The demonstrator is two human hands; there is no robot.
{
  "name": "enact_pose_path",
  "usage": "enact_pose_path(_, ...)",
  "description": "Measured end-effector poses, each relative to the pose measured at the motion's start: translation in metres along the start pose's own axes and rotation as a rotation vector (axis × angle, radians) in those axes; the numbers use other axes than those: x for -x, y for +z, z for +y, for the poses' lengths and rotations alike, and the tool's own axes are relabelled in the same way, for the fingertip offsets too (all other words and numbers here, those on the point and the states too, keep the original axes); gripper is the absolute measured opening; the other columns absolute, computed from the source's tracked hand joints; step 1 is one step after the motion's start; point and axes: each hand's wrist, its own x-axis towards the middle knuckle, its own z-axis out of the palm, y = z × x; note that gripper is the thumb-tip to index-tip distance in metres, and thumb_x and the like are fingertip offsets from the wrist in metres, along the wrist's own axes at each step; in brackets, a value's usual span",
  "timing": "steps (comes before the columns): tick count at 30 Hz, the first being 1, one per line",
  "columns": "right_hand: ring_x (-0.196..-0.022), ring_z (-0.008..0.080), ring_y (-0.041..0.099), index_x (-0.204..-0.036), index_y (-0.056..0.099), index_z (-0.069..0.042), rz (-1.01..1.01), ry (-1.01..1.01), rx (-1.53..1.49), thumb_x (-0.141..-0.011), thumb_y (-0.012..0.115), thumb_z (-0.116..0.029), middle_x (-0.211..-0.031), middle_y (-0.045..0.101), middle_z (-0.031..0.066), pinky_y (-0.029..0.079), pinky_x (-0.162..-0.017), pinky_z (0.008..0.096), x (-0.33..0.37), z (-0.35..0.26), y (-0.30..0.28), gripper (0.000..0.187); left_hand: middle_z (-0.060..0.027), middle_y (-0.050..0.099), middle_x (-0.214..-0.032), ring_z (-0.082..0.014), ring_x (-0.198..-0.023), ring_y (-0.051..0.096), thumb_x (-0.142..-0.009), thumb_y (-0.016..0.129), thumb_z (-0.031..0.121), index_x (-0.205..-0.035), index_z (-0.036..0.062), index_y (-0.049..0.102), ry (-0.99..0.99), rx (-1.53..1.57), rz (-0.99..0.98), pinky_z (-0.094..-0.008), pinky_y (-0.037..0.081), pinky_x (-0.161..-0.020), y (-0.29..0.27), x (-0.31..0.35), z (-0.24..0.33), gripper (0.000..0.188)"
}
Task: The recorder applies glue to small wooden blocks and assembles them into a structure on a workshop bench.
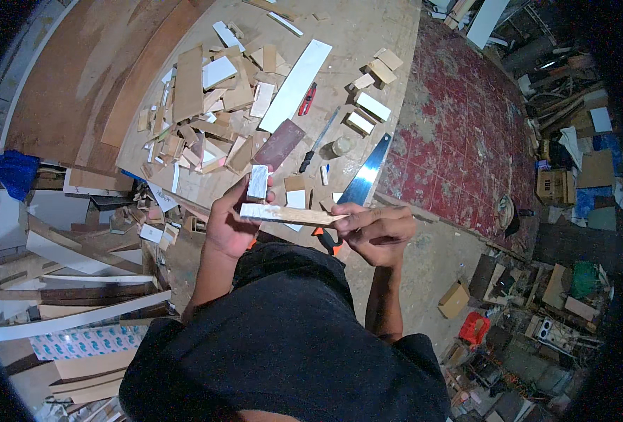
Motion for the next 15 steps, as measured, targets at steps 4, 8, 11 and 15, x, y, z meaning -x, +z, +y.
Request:
enact_pose_path(4,-0.079,0.0257,0.069,-0.066,0.062,0.003,0.085,-0.057,0.04,-0.07,0.071,0.008,-0.083,0.069,0.0205,0.051,-0.088,0.0538,0.003,0.005,-0.017,0.011,-0.0144,0.064,-0.103,-0.0236,-0.088,0.063,-0.092,0.051,0.015,-0.12,-0.004,0.053,0.029,0.065,0.027,-0.0305,0.055,-0.072,0.005,0.001,-0.011,0.034)
enact_pose_path(8,-0.082,0.0262,0.069,-0.067,0.063,0.002,0.016,-0.028,0.077,-0.071,0.071,0.007,-0.084,0.069,0.0186,0.05,-0.089,0.0535,0.003,0.007,-0.023,0.01,-0.0163,0.062,-0.109,-0.025,-0.093,0.062,-0.092,0.051,0.015,-0.119,-0.0044,0.054,0.028,0.064,-0.031,-0.0311,0.054,-0.073,0.002,-0.001,-0.018,0.033)
enact_pose_path(11,-0.083,0.0262,0.069,-0.066,0.063,0.002,0.003,-0.037,0.007,-0.071,0.072,0.007,-0.083,0.069,0.0181,0.051,-0.088,0.0516,0.007,-0.002,-0.022,0.012,-0.016,0.062,-0.108,-0.0255,-0.093,0.062,-0.092,0.052,0.016,-0.119,-0.0054,0.053,0.061,0.033,0.157,-0.0315,0.054,-0.074,0.022,0.003,-0.02,0.034)
enact_pose_path(15,-0.082,0.0254,0.069,-0.066,0.063,0.001,0.089,-0.078,0.002,-0.071,0.071,0.008,-0.083,0.07,0.0175,0.051,-0.088,0.0524,0.008,0.007,-0.029,0.011,-0.0163,0.062,-0.108,-0.0254,-0.091,0.062,-0.093,0.052,0.016,-0.118,-0.0049,0.054,0.039,0.076,0.13,-0.031,0.054,-0.072,0.011,0.001,-0.021,0.033)
